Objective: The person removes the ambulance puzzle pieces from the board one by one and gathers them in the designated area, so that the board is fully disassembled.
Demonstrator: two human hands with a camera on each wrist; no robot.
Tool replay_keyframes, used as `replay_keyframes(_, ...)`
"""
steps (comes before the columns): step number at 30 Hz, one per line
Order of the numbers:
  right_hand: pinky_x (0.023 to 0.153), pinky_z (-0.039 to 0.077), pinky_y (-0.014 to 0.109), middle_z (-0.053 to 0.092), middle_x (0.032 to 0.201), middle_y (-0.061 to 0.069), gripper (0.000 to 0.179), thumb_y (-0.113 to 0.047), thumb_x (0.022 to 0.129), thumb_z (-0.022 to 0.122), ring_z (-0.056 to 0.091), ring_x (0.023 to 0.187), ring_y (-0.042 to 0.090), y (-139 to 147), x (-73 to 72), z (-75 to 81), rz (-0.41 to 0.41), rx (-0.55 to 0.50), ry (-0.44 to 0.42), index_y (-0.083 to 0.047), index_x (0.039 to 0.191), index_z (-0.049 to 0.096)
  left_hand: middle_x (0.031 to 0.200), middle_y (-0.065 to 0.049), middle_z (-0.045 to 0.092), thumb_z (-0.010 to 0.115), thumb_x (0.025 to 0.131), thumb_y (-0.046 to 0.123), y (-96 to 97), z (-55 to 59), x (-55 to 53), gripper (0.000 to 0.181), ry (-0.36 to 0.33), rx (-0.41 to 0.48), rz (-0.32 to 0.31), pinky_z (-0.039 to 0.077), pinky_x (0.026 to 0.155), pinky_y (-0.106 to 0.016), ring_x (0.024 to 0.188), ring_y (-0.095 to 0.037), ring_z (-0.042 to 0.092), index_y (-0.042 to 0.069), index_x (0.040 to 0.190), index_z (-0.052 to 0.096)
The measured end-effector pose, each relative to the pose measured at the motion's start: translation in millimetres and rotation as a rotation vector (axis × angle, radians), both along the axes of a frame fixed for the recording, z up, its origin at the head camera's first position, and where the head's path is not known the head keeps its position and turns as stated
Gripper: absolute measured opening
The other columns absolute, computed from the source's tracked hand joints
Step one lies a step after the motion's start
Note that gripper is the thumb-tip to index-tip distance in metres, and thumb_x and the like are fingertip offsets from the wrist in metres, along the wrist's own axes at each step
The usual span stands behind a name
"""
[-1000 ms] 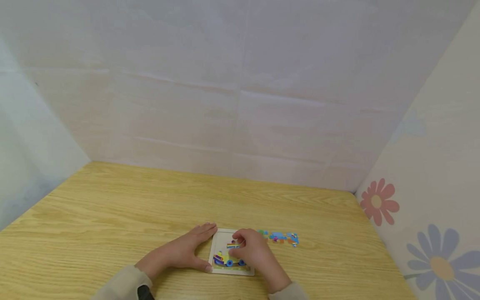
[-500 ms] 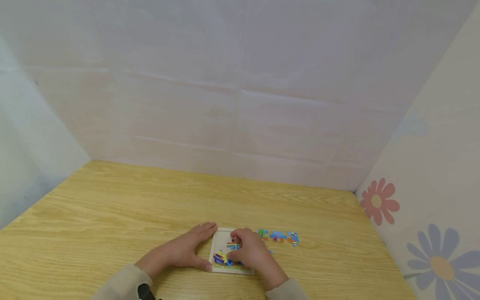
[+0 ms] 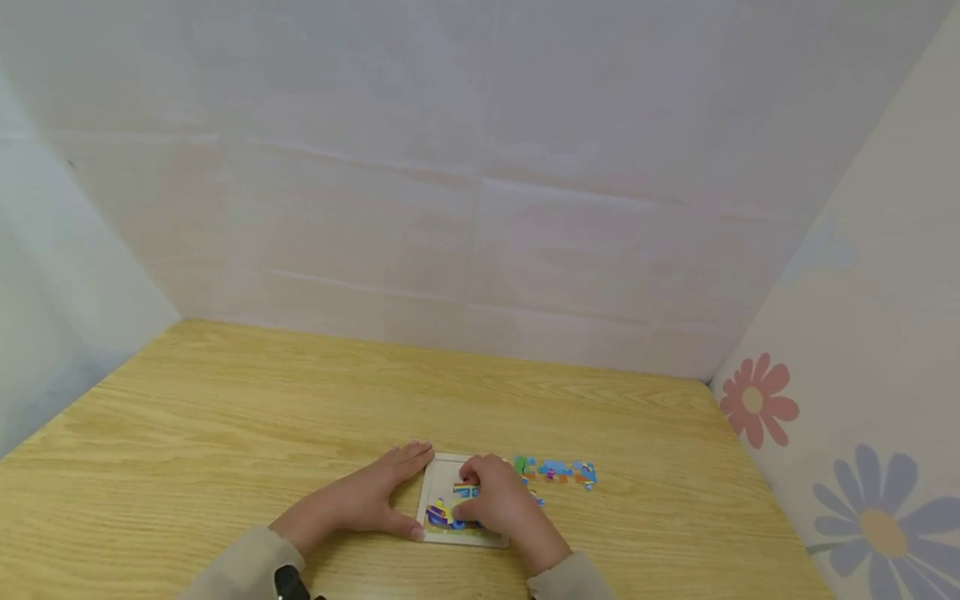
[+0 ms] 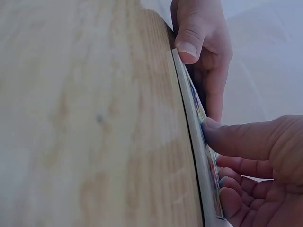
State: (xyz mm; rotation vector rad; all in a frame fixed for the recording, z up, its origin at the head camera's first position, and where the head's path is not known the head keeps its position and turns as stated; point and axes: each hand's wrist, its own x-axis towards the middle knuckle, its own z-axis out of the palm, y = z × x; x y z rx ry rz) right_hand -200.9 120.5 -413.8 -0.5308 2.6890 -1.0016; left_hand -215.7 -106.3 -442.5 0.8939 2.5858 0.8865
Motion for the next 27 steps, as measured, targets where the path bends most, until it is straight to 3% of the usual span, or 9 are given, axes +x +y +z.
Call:
replay_keyframes(9, 0.066, 0.045, 0.028, 0.052, 0.086, 0.002, 0.039, -0.014, 0.068, 0.081, 0.046, 0.076, 0.017, -0.9, -7.0, 0.2, -0.019, 0.005, -0.059, -0.003, 0.099, 0.06, 0.153, -0.01, 0.021, 0.07, 0.067, 0.061, 0.2, -0.7, 0.4, 0.106, 0.011, 0.005, 0.0, 0.016, 0.113, -0.052, 0.141, -0.032, 0.013, 0.006, 0.146, 0.027)
replay_keyframes(27, 0.062, 0.042, 0.026, 0.05, 0.083, 0.003, 0.036, -0.011, 0.067, 0.081, 0.044, 0.073, 0.016, -0.7, -9.7, 0.4, 0.012, 0.003, -0.062, -0.005, 0.094, 0.058, 0.154, -0.011, 0.02, 0.071, 0.068, 0.06, -0.6, 0.7, -0.1, 0.105, -0.008, 0.009, 0.0, 0.014, 0.114, -0.05, 0.142, -0.031, 0.012, 0.005, 0.146, 0.026)
